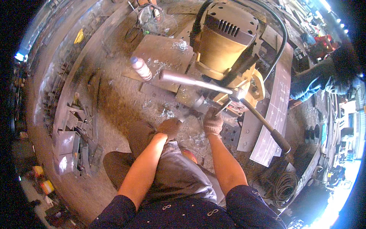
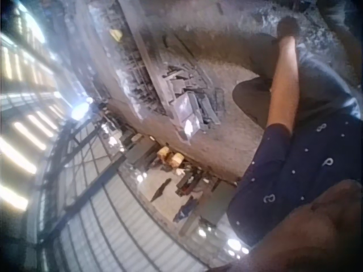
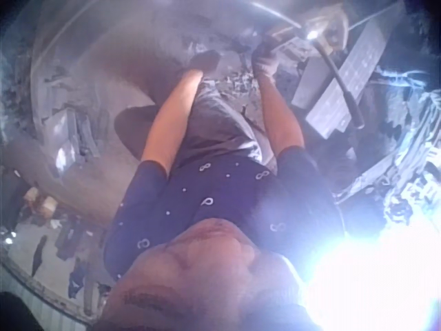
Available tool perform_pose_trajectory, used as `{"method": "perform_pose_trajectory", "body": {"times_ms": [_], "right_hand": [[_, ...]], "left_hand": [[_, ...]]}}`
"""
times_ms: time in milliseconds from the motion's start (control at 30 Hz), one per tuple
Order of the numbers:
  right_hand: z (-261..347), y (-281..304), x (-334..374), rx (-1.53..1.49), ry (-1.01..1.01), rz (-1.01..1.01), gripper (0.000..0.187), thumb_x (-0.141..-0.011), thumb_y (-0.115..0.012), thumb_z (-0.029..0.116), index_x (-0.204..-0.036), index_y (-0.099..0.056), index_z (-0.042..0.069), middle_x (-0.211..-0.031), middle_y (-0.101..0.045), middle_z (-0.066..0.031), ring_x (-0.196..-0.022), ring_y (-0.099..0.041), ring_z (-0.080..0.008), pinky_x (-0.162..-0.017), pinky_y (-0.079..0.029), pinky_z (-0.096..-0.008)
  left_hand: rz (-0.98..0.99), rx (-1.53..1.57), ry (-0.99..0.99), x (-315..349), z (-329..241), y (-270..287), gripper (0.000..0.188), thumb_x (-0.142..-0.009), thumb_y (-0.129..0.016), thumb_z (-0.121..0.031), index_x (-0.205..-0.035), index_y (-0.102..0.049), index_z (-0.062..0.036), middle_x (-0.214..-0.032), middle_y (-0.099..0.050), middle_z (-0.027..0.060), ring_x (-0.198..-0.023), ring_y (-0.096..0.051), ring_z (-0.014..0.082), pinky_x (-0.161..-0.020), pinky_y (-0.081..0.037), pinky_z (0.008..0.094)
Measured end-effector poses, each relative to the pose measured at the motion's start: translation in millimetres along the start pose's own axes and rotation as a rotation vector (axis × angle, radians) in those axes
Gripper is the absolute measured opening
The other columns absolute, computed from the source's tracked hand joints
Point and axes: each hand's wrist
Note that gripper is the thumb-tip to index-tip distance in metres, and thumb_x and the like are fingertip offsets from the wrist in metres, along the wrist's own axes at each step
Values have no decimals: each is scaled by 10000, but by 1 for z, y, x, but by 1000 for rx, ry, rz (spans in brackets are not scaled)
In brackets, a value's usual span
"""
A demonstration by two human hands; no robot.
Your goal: The person operates a yellow hole-saw drill on a metal plate, adjusting the tool and repositioning the plate while another worker places additional metal pieces nearby. The person continues drilling and handling the plate throughout the clip.
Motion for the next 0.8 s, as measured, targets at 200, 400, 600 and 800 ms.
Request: {"method": "perform_pose_trajectory", "body": {"times_ms": [200,400,600,800], "right_hand": [[-21,-3,-14,47,81,35,493,-1048,-627,525,-1186,-758,71,-1087,-775,-273,-1100,-730,-499,-900,-560,-540],[5,-3,1,33,22,-46,483,-1054,-607,512,-1152,-751,61,-1009,-769,-258,-1017,-752,-468,-879,-563,-528],[-12,0,-5,25,137,-110,452,-1051,-597,505,-1083,-736,76,-931,-747,-225,-905,-742,-423,-832,-561,-519],[8,4,3,8,66,31,462,-1063,-577,489,-1061,-728,53,-939,-747,-229,-910,-740,-438,-821,-556,-534]], "left_hand": [[-407,72,67,-32,4,35,519,-1131,-465,-444,-1144,-733,0,-1078,-774,282,-991,-751,509,-922,-576,618],[-71,241,-86,-58,-15,60,499,-1094,-538,-460,-1136,-729,-1,-924,-749,254,-804,-754,401,-738,-581,535],[397,528,136,-56,-41,69,492,-1048,-600,-512,-1123,-721,-41,-822,-671,95,-684,-645,231,-573,-538,438],[448,80,107,-5,-8,129,518,-1003,-642,-487,-971,-747,19,-824,-744,127,-620,-689,241,-539,-547,437]]}}
Point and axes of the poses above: each hand's wrist, its own x-axis away from the middle knuckle, its own y-axis out of the back of the hand, z = x × y
